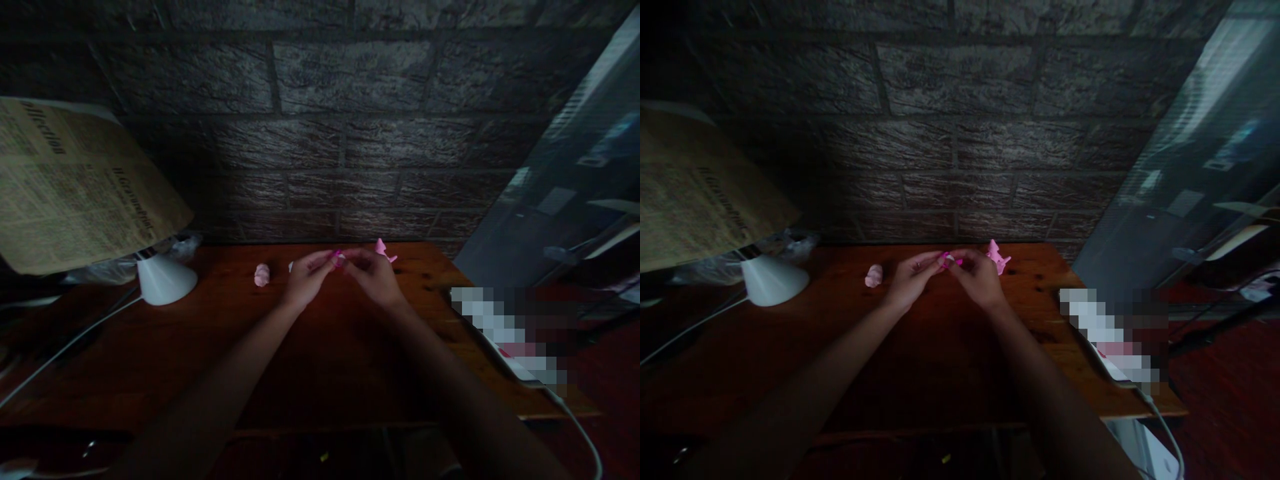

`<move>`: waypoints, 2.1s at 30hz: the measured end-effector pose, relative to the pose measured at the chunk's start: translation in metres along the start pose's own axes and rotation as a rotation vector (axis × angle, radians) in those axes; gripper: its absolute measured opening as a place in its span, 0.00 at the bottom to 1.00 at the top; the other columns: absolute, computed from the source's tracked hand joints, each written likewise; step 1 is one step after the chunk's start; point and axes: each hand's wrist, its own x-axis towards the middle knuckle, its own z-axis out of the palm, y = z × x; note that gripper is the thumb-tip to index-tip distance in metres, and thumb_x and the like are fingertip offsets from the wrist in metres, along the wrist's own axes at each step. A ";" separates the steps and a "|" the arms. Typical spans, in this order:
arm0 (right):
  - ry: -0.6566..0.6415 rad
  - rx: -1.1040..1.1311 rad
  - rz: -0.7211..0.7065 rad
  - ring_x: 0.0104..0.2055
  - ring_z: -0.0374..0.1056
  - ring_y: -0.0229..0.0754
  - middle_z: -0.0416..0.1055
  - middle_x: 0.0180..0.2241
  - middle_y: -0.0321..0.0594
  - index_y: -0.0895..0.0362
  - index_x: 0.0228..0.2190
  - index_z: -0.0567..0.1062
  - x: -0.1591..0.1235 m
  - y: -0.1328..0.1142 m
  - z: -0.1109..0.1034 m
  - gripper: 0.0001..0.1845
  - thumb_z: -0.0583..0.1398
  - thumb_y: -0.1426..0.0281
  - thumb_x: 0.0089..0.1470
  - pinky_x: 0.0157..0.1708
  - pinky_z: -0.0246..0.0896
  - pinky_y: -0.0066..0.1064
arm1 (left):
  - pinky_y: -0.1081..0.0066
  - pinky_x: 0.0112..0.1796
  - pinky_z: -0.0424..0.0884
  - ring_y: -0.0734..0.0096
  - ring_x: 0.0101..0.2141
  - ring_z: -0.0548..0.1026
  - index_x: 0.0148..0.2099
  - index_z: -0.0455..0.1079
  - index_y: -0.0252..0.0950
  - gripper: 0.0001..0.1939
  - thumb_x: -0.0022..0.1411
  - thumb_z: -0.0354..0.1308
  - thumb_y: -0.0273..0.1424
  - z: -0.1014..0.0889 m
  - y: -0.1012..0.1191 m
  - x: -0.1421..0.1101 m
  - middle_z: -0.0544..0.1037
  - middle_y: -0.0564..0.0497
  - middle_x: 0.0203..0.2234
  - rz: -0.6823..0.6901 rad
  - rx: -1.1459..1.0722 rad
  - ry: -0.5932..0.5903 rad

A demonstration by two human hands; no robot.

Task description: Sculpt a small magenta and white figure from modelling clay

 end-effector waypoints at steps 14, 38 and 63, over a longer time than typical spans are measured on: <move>0.040 -0.348 -0.196 0.34 0.74 0.43 0.80 0.36 0.41 0.53 0.38 0.80 -0.006 -0.018 0.000 0.09 0.64 0.71 0.53 0.36 0.70 0.36 | 0.57 0.53 0.74 0.59 0.46 0.81 0.42 0.82 0.38 0.13 0.53 0.71 0.35 0.004 0.003 -0.003 0.85 0.45 0.42 -0.042 -0.091 0.018; 0.003 0.075 0.109 0.32 0.75 0.41 0.82 0.36 0.43 0.55 0.36 0.82 0.001 -0.003 -0.001 0.17 0.66 0.56 0.50 0.36 0.72 0.36 | 0.61 0.47 0.77 0.66 0.38 0.81 0.42 0.81 0.37 0.11 0.55 0.71 0.32 0.000 0.004 0.002 0.83 0.46 0.39 -0.147 -0.228 -0.006; 0.121 0.018 0.034 0.35 0.76 0.43 0.81 0.36 0.43 0.55 0.38 0.81 0.000 -0.013 -0.001 0.15 0.65 0.58 0.53 0.44 0.72 0.40 | 0.62 0.50 0.74 0.67 0.41 0.81 0.40 0.81 0.36 0.11 0.53 0.71 0.30 -0.002 0.004 0.006 0.84 0.47 0.39 -0.173 -0.308 0.025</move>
